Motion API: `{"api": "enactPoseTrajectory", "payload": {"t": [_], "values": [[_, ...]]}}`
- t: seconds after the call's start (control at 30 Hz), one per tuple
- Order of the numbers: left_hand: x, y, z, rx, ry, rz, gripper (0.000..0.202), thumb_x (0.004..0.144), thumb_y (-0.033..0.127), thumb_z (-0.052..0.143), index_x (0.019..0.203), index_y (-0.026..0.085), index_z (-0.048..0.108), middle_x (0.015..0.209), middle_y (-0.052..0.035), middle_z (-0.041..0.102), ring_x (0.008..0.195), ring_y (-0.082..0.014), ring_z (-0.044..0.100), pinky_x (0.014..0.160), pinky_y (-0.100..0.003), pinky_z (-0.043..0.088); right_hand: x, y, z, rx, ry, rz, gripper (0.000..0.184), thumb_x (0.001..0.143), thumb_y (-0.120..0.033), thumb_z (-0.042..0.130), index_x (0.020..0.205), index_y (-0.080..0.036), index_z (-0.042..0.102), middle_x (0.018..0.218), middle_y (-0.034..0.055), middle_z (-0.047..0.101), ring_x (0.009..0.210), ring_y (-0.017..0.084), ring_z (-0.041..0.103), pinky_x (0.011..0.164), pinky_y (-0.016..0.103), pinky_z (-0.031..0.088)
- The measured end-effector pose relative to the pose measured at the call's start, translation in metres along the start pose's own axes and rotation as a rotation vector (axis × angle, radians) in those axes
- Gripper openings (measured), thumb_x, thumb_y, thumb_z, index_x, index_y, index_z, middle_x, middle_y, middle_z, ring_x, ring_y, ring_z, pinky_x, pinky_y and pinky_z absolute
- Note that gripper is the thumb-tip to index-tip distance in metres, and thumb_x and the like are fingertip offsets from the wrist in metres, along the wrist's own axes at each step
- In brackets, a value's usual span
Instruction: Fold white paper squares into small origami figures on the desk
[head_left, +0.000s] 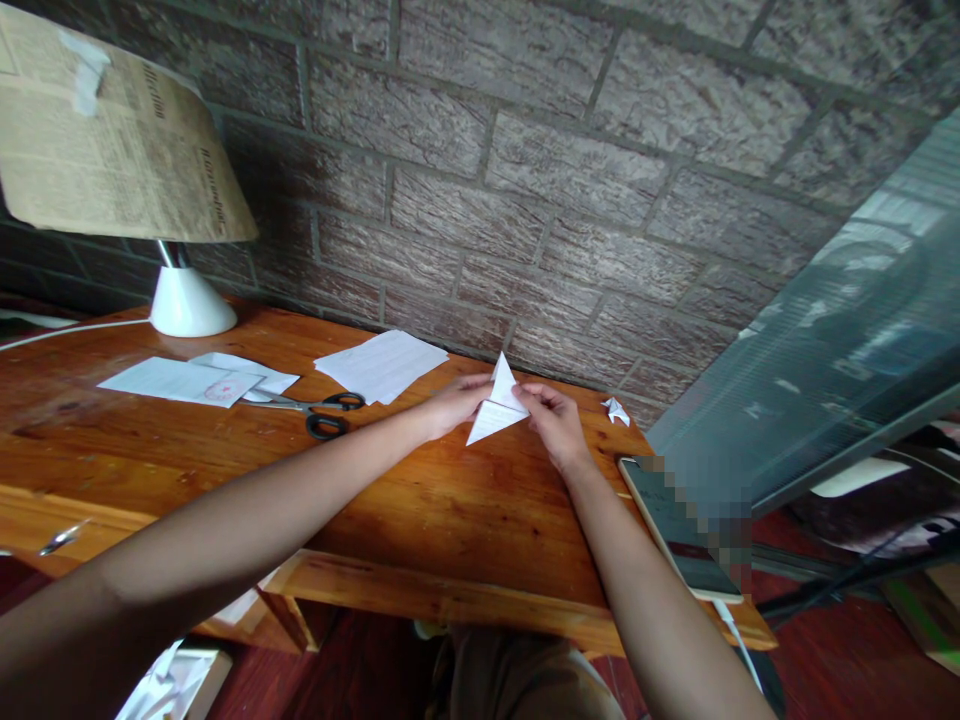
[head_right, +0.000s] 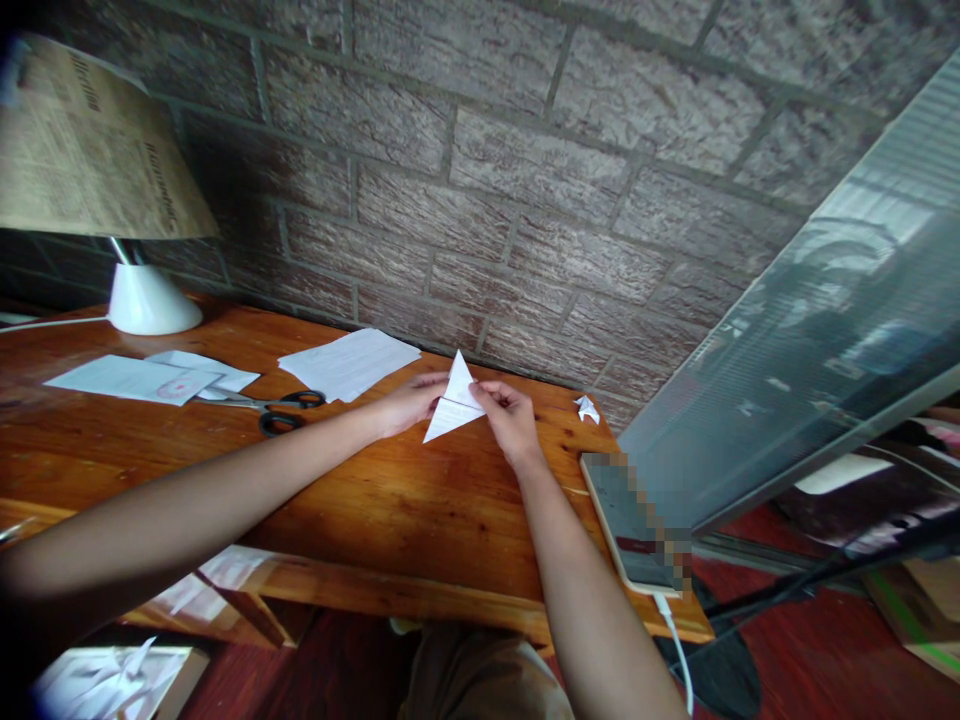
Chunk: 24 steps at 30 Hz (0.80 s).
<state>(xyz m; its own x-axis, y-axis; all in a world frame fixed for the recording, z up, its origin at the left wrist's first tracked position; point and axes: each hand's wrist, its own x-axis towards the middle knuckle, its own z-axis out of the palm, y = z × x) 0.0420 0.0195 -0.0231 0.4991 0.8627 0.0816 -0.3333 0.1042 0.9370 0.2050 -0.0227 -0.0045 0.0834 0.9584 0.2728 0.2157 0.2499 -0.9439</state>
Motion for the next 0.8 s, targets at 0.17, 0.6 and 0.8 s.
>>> {"api": "enactPoseTrajectory", "payload": {"t": [0.17, 0.6, 0.8], "values": [[-0.0004, 0.0010, 0.0015, 0.004, -0.007, -0.003, 0.038, 0.069, 0.046, 0.075, 0.094, 0.017, 0.073, 0.082, -0.0060, 0.072, 0.073, -0.0169, 0.064, 0.071, -0.029, 0.046, 0.0018, 0.0026, -0.0007, 0.039, 0.005, -0.003, 0.035, 0.065, -0.052, 0.076, 0.076, -0.020, 0.071, 0.066, 0.0001, 0.062, 0.060, 0.014, 0.049, 0.058, 0.028, 0.039], [-0.0016, -0.0004, 0.0021, -0.044, -0.103, 0.028, 0.049, 0.060, 0.042, 0.085, 0.098, 0.013, 0.072, 0.091, -0.0076, 0.072, 0.080, -0.0174, 0.063, 0.078, -0.029, 0.043, 0.0020, 0.0064, 0.0002, 0.042, -0.042, -0.108, 0.031, 0.067, -0.047, 0.076, 0.078, -0.018, 0.072, 0.078, 0.0021, 0.070, 0.069, 0.016, 0.057, 0.071, 0.029, 0.044], [-0.0007, -0.0019, 0.0012, -0.087, -0.069, 0.005, 0.051, 0.058, 0.040, 0.086, 0.100, 0.014, 0.072, 0.089, -0.0072, 0.072, 0.075, -0.0167, 0.063, 0.077, -0.030, 0.044, 0.0011, 0.0038, -0.0012, 0.048, -0.058, -0.068, 0.029, 0.068, -0.045, 0.074, 0.081, -0.019, 0.074, 0.075, 0.0007, 0.068, 0.060, 0.012, 0.051, 0.059, 0.026, 0.040]]}}
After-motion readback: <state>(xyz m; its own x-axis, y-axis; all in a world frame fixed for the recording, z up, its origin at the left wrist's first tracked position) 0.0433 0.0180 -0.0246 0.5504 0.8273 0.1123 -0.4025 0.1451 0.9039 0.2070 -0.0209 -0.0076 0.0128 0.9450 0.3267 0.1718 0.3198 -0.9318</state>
